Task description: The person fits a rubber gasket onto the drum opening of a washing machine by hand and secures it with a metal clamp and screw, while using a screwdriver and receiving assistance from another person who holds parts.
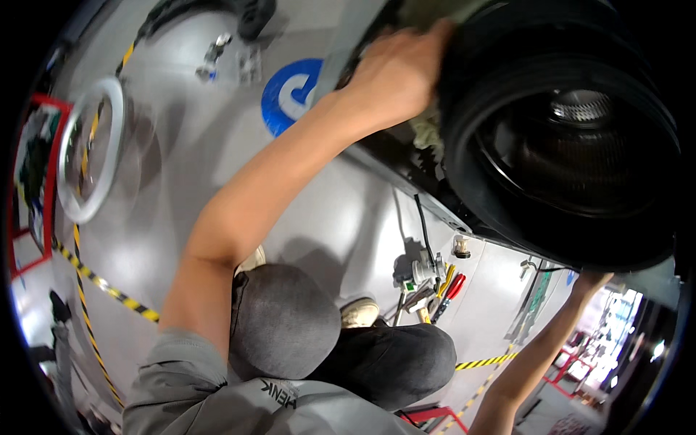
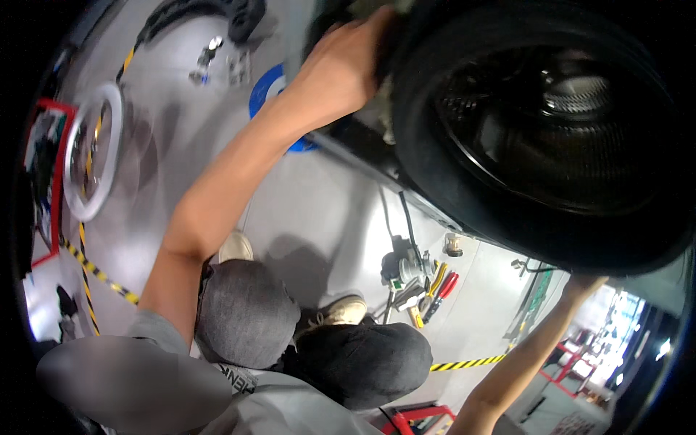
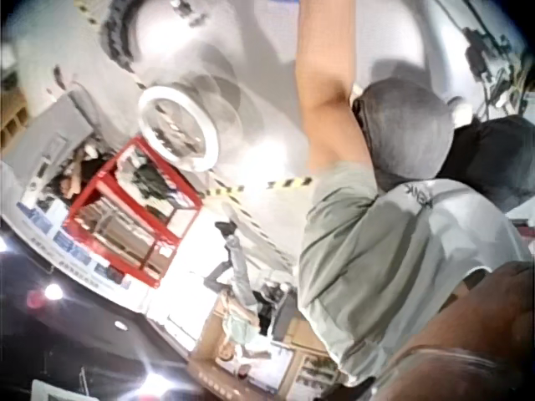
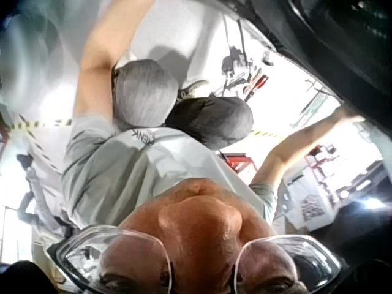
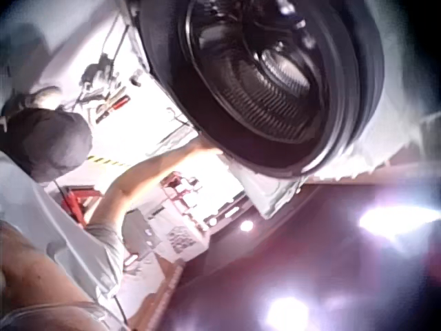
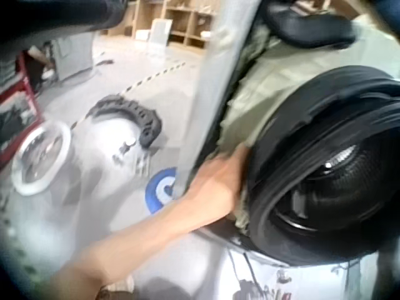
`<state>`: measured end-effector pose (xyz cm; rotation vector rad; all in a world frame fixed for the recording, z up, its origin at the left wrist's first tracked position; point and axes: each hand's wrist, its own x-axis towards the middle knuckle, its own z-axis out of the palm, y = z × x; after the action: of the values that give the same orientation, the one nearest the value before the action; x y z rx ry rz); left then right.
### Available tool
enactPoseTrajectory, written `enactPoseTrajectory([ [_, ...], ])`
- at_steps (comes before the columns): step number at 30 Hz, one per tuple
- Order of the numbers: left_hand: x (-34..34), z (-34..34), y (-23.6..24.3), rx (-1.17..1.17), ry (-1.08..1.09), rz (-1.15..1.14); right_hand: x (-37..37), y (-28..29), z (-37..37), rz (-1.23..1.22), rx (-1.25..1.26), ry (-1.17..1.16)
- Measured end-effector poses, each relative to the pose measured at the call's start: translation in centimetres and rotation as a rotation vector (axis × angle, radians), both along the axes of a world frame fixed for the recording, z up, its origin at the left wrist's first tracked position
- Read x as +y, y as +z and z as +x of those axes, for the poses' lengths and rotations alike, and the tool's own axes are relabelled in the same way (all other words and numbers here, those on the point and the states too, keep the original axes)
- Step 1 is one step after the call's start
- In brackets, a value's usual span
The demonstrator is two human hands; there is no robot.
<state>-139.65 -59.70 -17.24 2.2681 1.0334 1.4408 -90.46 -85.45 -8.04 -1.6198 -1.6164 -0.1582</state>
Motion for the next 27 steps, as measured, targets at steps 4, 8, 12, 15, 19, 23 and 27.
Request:
enactPoseTrajectory([
  [4, -0.8, 0.0, 0.2, -0.120, -0.027, -0.052, -0.8, 1.1, -2.4, 0.014, -0.011, -0.205],
  [8, 0.1, -0.3, -0.7, -0.140, 0.019, 0.189, -0.5, 2.2, -2.5, 0.004, 0.232, -0.248],
  [12, -0.2, 1.8, -1.3, -0.307, 0.084, 0.192, -2.4, 2.8, -1.5, -0.016, 0.169, -0.378],
  [15, -1.0, 0.8, -0.9, -0.249, 0.099, 0.089, -1.5, 3.8, -1.9, -0.010, 0.412, -0.343],
  [19, -3.5, -1.1, -1.0, -0.106, 0.208, 0.058, -0.6, 4.3, -0.4, -0.138, 0.286, -0.271],
  [23, -2.6, 2.3, -2.4, -0.169, 0.324, 0.138, -1.0, 4.3, 0.6, -0.011, 0.520, -0.278],
  [27, -1.7, 2.2, -4.1, -0.421, 0.406, 0.499, -1.6, 4.3, 1.7, -0.047, 0.364, -0.274],
])
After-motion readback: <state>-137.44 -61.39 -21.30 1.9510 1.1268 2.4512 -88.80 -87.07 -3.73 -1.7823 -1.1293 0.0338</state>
